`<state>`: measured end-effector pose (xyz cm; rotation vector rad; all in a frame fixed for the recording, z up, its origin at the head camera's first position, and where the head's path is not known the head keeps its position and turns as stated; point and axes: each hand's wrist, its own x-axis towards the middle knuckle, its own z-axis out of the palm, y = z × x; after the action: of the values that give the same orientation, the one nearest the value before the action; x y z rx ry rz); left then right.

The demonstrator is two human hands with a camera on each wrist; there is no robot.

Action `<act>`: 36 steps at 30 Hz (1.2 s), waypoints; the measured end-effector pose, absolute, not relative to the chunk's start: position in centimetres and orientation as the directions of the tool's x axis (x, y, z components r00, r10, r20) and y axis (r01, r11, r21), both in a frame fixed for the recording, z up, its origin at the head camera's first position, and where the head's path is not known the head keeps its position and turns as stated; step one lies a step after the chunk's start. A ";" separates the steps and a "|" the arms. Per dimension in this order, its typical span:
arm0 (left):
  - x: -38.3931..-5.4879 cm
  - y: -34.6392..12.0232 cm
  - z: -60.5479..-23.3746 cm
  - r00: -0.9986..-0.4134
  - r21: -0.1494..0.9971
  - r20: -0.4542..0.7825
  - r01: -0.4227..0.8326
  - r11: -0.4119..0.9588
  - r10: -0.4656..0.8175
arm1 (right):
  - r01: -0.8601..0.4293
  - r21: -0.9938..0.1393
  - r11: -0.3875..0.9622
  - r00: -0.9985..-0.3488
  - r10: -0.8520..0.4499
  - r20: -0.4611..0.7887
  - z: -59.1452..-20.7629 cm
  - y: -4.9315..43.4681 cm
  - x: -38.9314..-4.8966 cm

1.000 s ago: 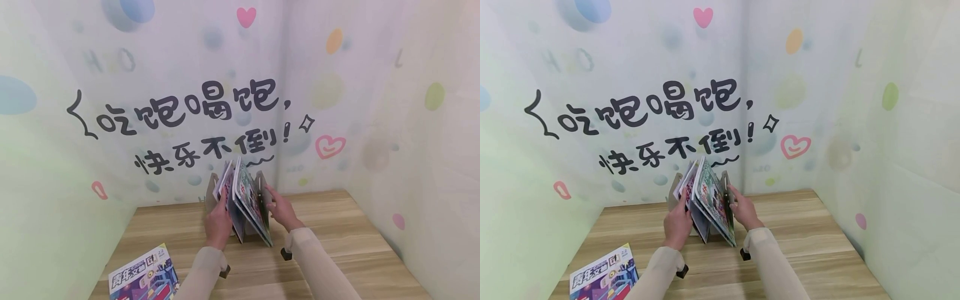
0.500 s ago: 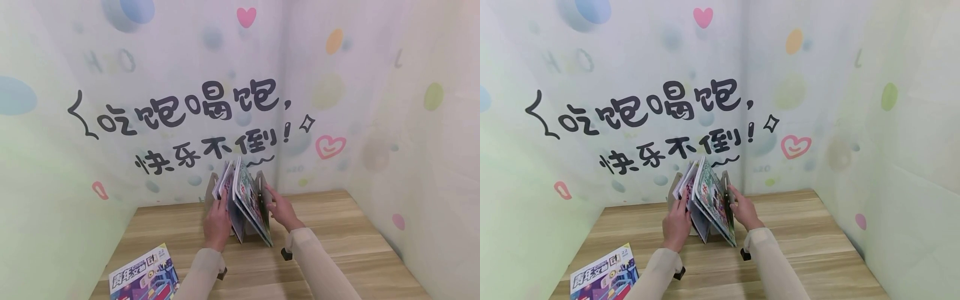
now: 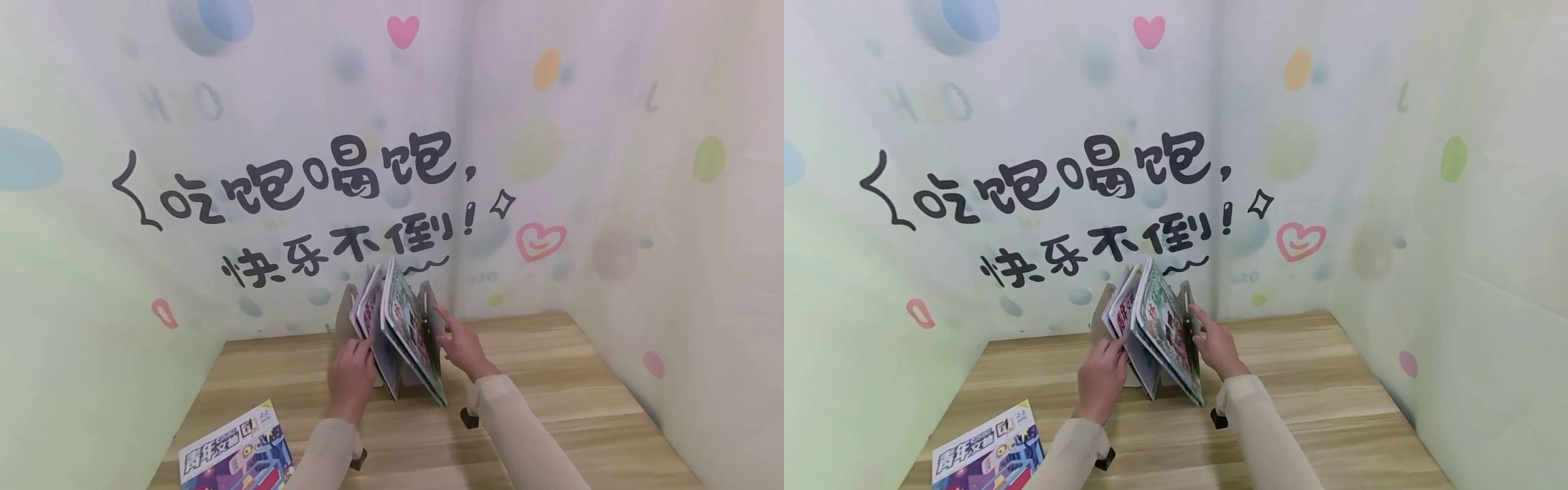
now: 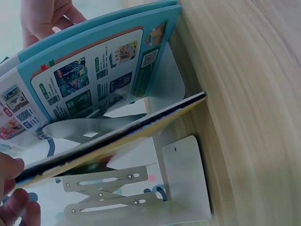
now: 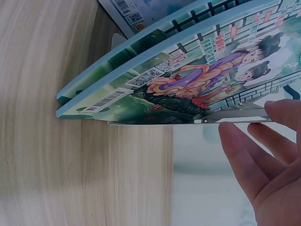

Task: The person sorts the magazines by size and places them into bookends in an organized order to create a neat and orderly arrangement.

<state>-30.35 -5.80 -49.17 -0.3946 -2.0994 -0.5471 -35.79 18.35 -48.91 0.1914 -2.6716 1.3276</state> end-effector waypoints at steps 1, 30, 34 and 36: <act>-30.2 -5.9 -49.3 -0.533 0.235 0.844 0.478 0.846 0.067 | -0.178 -0.779 0.601 -0.981 -0.045 0.190 -49.0 18.4 -35.8; -27.0 -14.1 -54.1 -0.754 0.400 0.649 0.221 0.890 -0.104 | -0.169 -0.777 0.607 -0.982 -0.037 0.185 -49.2 17.9 -35.8; -26.6 -15.3 -54.7 -0.747 0.375 0.656 0.197 0.906 -0.110 | -0.167 -0.771 0.614 -0.982 -0.038 0.183 -49.2 17.9 -35.9; -26.5 -15.7 -55.0 -0.745 0.364 0.659 0.191 0.912 -0.106 | -0.164 -0.768 0.620 -0.983 -0.033 0.183 -49.1 18.0 -35.8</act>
<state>-26.46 -15.68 -55.02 -0.0603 -2.3510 -0.5396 -35.84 17.95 -49.12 0.1640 -2.6889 1.2970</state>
